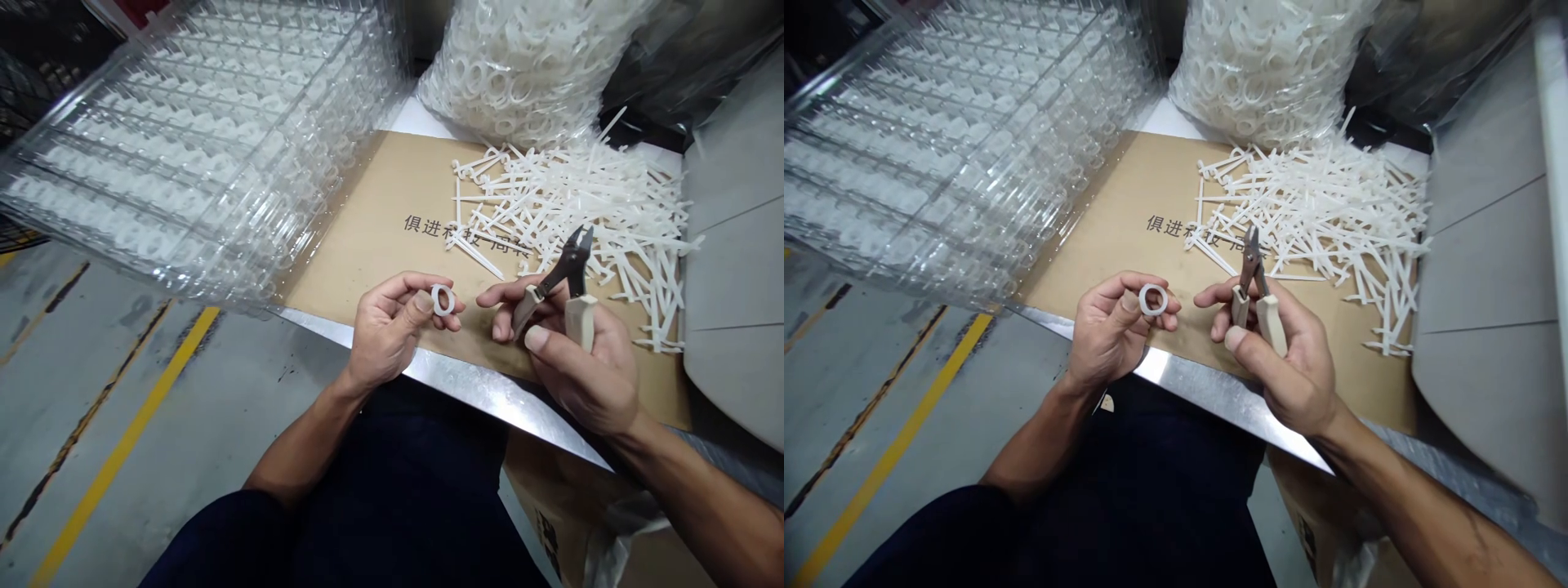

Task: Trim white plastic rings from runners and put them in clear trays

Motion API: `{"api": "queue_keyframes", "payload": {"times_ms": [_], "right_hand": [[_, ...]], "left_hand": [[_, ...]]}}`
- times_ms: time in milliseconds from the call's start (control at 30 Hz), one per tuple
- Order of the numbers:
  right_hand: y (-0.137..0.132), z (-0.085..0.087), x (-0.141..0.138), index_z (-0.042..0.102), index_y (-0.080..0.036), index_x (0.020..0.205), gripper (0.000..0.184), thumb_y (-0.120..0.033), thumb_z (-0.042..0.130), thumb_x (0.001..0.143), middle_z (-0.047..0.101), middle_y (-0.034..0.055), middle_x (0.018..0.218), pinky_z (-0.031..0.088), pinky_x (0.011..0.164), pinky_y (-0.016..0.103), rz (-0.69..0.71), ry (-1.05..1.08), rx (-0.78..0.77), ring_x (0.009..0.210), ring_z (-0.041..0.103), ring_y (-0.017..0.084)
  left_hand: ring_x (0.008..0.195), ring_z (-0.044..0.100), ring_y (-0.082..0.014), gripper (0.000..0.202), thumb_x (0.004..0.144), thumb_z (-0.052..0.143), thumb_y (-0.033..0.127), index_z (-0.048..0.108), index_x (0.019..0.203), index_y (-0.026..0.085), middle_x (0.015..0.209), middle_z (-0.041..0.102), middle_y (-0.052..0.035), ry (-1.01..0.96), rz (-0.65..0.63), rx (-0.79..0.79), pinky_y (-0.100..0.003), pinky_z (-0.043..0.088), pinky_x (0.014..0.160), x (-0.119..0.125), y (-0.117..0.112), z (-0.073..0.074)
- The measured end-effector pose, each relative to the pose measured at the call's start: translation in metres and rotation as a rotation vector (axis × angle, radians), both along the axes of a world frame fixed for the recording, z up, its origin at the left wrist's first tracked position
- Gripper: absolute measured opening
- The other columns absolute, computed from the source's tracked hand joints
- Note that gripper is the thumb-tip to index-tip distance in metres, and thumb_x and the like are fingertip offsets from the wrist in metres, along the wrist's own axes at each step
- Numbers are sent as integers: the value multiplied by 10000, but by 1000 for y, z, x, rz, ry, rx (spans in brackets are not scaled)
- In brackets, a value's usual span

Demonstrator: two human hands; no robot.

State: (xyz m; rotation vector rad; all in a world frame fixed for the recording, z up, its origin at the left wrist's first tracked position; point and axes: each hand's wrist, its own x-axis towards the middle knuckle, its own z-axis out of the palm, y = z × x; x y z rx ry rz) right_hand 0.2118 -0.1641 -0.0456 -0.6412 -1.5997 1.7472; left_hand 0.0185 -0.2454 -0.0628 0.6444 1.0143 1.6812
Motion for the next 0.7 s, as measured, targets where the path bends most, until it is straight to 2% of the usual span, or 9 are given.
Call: {"api": "queue_keyframes", "payload": {"times_ms": [100, 167, 267, 333, 400, 467, 533, 600, 700], "right_hand": [[1, -5, 4, 681, -229, 1239, 296, -320, 680, 957, 709, 114, 1208, 593, 885, 426, 17, -18, 17, 900, 664, 236], [3, -8, 6, 675, -228, 1255, 292, -319, 661, 977, 720, 114, 1188, 595, 890, 404, 16, -51, 32, 918, 679, 238], [5, -11, 5, 675, -213, 1227, 272, -346, 646, 991, 747, 115, 1092, 622, 841, 365, -1, -89, 63, 898, 711, 244], [5, -11, 4, 694, -216, 1194, 259, -367, 656, 986, 756, 108, 1044, 637, 823, 351, 6, -120, 79, 881, 726, 246], [3, -9, 3, 710, -229, 1172, 269, -399, 679, 966, 756, 102, 1011, 651, 810, 357, 16, -148, 94, 866, 735, 256], [-2, -6, 1, 720, -246, 1157, 281, -433, 696, 949, 756, 92, 987, 651, 846, 368, -6, -183, 81, 896, 745, 267], [-7, -5, 0, 723, -255, 1153, 305, -469, 701, 937, 761, 90, 989, 643, 892, 380, -54, -201, 31, 928, 752, 275], [-12, -6, -2, 723, -252, 1156, 349, -507, 708, 919, 766, 98, 999, 643, 905, 390, -96, -192, -36, 947, 758, 285], [-15, -13, -5, 729, -245, 1150, 409, -558, 727, 886, 775, 110, 986, 650, 872, 371, -150, -180, -137, 931, 767, 286]], "left_hand": [[734, 749, -163, 369, 818, 881, 434, 722, 1029, 176, 894, 795, -77, -56, -1, -19, -270, 587, 723, -1, -4, 4], [775, 764, -168, 305, 832, 876, 353, 710, 1026, 187, 943, 795, -77, -68, -38, -15, -273, 603, 760, -8, -13, 17], [859, 777, -173, 194, 885, 819, 240, 729, 1056, 216, 1068, 783, -88, 38, -112, 60, -283, 626, 826, -27, -33, 51], [890, 772, -177, 201, 900, 791, 203, 748, 1092, 245, 1116, 771, -91, 190, -127, 128, -290, 638, 832, -45, -44, 82], [901, 767, -190, 209, 900, 781, 188, 769, 1095, 260, 1119, 766, -91, 382, -88, 178, -309, 652, 825, -68, -45, 115], [903, 767, -212, 190, 885, 798, 209, 784, 1070, 250, 1092, 769, -96, 574, 13, 215, -340, 662, 820, -97, -32, 144], [883, 764, -225, 234, 832, 860, 265, 783, 1046, 210, 1041, 776, -110, 735, 147, 255, -355, 659, 811, -133, -3, 168], [822, 752, -210, 344, 781, 904, 324, 756, 1054, 174, 984, 776, -111, 836, 224, 260, -329, 637, 746, -174, 35, 186], [775, 736, -175, 386, 786, 890, 377, 717, 1033, 136, 940, 765, -101, 925, 266, 223, -265, 562, 672, -237, 95, 202]]}}
